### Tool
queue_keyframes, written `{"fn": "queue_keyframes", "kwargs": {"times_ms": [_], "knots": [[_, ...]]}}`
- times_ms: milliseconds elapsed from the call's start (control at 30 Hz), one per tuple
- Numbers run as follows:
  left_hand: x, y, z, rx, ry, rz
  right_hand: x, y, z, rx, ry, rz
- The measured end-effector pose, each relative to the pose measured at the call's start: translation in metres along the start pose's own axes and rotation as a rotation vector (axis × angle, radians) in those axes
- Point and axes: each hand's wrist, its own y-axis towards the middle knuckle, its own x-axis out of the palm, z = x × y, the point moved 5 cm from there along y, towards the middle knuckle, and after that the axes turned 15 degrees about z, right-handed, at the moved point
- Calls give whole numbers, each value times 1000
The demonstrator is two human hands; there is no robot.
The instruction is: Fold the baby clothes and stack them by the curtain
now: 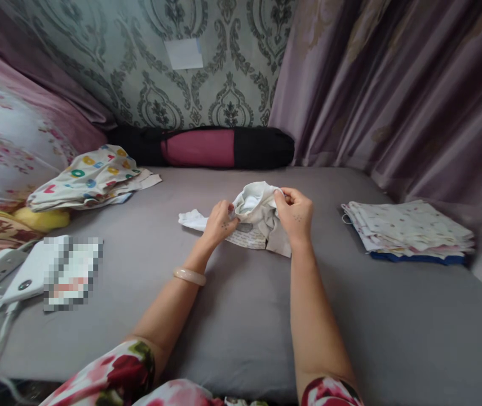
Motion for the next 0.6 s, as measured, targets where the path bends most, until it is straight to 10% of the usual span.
{"fn": "queue_keyframes", "kwargs": {"times_ms": [600], "knots": [[-33,16,-21,-255,-234,253,-5,6,8,-65,-36,-81]]}}
